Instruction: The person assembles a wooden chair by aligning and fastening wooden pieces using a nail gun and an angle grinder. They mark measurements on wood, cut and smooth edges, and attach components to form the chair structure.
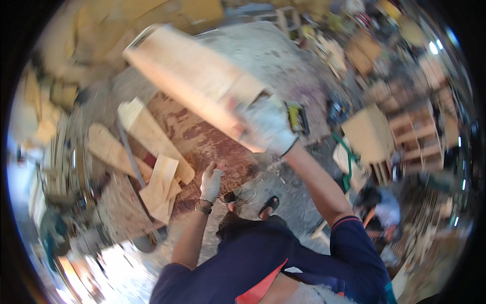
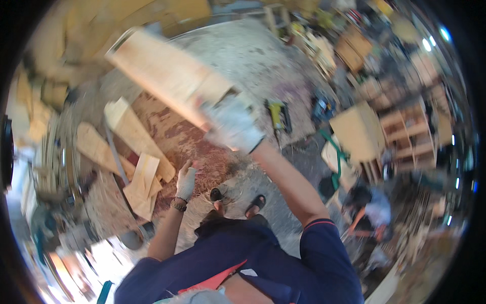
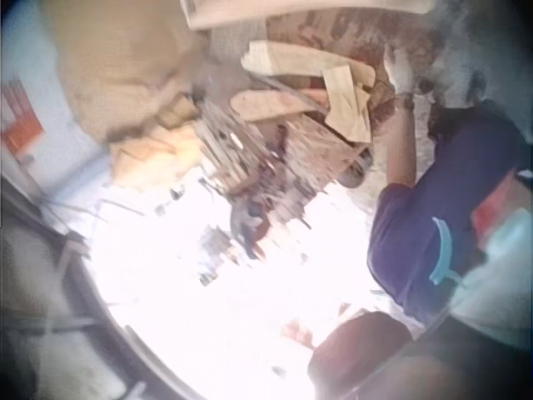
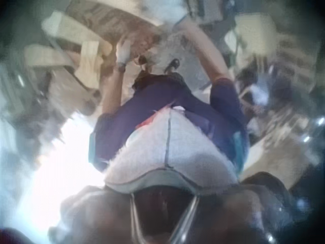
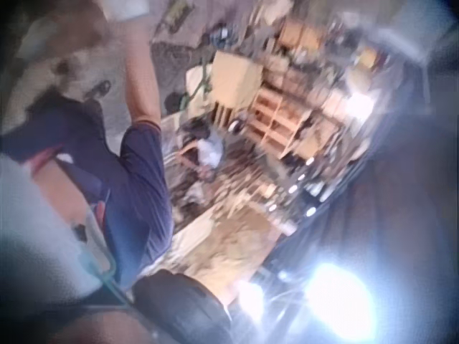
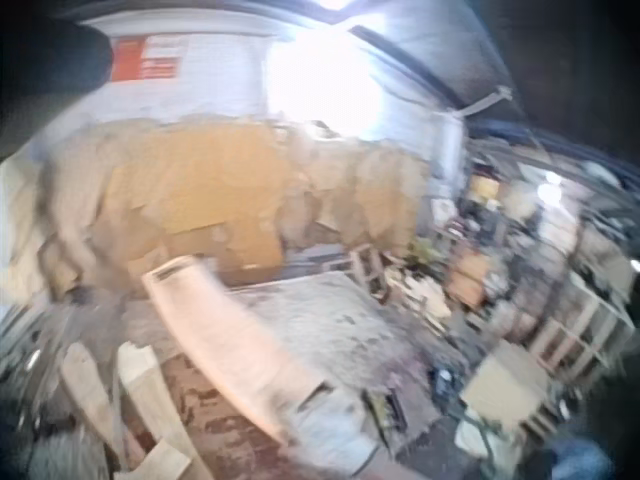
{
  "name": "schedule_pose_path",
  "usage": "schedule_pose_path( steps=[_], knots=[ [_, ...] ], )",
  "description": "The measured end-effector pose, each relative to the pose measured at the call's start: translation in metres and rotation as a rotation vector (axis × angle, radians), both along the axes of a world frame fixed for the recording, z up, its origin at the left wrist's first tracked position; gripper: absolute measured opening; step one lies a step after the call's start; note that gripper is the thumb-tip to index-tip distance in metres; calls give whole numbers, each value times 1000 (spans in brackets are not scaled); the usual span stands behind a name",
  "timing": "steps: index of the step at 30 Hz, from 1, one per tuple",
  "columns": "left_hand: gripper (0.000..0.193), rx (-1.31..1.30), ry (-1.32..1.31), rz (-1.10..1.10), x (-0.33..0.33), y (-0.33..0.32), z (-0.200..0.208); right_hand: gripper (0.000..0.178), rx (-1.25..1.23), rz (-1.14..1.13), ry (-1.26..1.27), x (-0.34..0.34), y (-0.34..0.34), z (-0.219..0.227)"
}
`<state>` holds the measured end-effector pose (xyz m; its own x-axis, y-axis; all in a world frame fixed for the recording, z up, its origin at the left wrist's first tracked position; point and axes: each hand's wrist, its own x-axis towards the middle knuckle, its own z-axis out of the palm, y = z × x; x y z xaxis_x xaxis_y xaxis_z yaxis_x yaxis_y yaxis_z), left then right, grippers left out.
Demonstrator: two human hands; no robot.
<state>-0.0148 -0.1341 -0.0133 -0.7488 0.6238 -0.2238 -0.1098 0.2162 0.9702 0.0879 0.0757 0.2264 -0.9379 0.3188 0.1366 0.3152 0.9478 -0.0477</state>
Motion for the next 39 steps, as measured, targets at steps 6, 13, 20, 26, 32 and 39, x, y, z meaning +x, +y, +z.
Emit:
schedule_pose_path(
  steps=[6,13,20,26,32,39],
  knots=[
    [55,-12,-455,-314,22,-18,-31,34,-186,121,139,84,-129,-35],
    [57,-277,-493,-612,112,-38,-62,71,-201,14,405,264,-225,-24],
    [60,-432,-452,-948,235,-49,-68,68,-223,-334,514,412,-333,-19],
    [62,-513,-373,-1181,334,-50,-57,46,13,-510,767,500,-405,-4],
    [65,-559,-344,-1356,418,-51,-49,43,79,-684,887,582,-482,22],
    [67,-617,-325,-1473,502,-49,-56,57,147,-980,896,655,-548,30]
  ],
)
